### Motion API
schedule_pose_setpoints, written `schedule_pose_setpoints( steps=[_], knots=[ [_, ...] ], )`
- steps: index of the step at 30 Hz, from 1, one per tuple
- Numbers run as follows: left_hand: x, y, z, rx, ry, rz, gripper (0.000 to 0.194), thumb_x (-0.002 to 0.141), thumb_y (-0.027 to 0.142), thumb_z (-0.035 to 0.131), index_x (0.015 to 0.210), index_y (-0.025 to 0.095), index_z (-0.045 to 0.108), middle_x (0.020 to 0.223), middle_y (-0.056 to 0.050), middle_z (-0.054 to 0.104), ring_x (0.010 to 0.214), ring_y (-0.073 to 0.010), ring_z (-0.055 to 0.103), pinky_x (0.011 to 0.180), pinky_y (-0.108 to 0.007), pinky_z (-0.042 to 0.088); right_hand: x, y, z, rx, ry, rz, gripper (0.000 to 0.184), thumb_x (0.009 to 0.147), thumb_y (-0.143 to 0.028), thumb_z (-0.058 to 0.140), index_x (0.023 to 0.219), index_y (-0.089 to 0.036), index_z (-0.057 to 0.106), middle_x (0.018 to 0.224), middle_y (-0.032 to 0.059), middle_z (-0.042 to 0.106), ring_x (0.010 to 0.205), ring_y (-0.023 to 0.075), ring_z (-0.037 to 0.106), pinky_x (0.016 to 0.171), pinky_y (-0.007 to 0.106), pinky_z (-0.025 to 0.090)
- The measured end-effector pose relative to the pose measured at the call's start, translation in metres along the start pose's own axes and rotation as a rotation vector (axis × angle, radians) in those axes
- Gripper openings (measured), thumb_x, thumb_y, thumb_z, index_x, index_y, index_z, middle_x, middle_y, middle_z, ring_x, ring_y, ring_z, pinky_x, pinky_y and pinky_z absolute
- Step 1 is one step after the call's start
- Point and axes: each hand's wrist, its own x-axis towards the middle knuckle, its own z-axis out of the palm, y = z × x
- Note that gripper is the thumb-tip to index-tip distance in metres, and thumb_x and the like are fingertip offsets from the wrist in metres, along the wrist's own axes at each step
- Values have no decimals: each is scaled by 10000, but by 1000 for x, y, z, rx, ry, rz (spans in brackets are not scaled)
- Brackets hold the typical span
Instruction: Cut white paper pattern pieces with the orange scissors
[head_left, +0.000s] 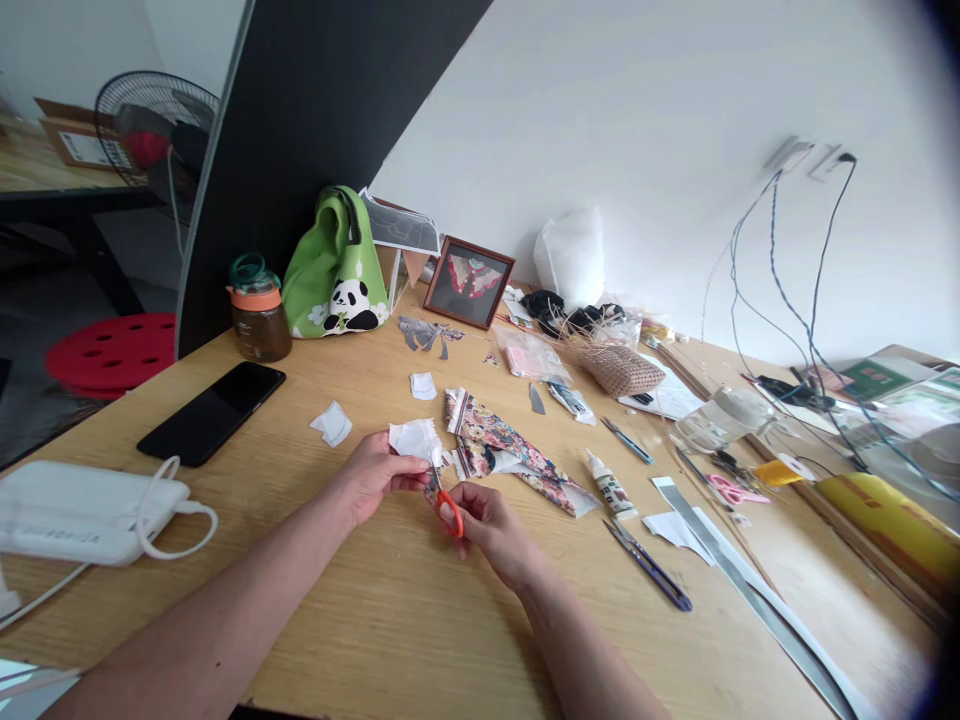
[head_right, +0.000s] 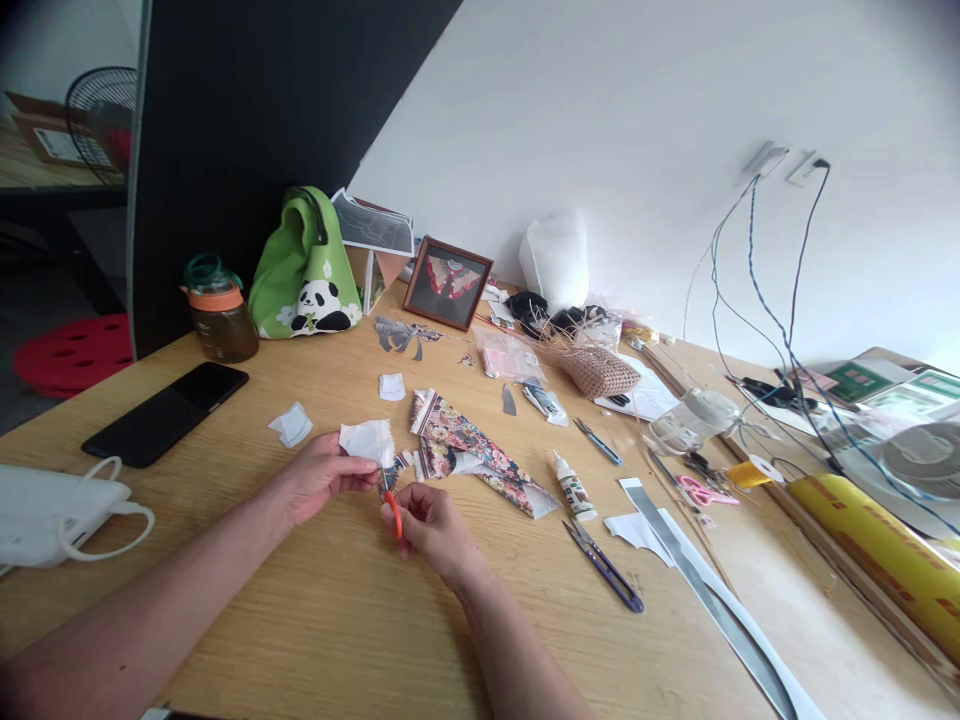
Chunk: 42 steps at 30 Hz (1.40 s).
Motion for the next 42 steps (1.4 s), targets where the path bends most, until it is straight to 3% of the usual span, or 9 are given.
schedule_pose_setpoints(
  steps=[42],
  knots=[
    [-2, 4, 1, 17, 4, 20, 234, 540, 127, 767, 739, 112, 644, 641, -46, 679, 552, -136, 618, 553, -253, 512, 0, 0, -1, -72, 31, -25, 445, 651, -554, 731, 663, -164, 514, 550, -54, 466, 435, 58, 376, 400, 198, 255]
  ],
)
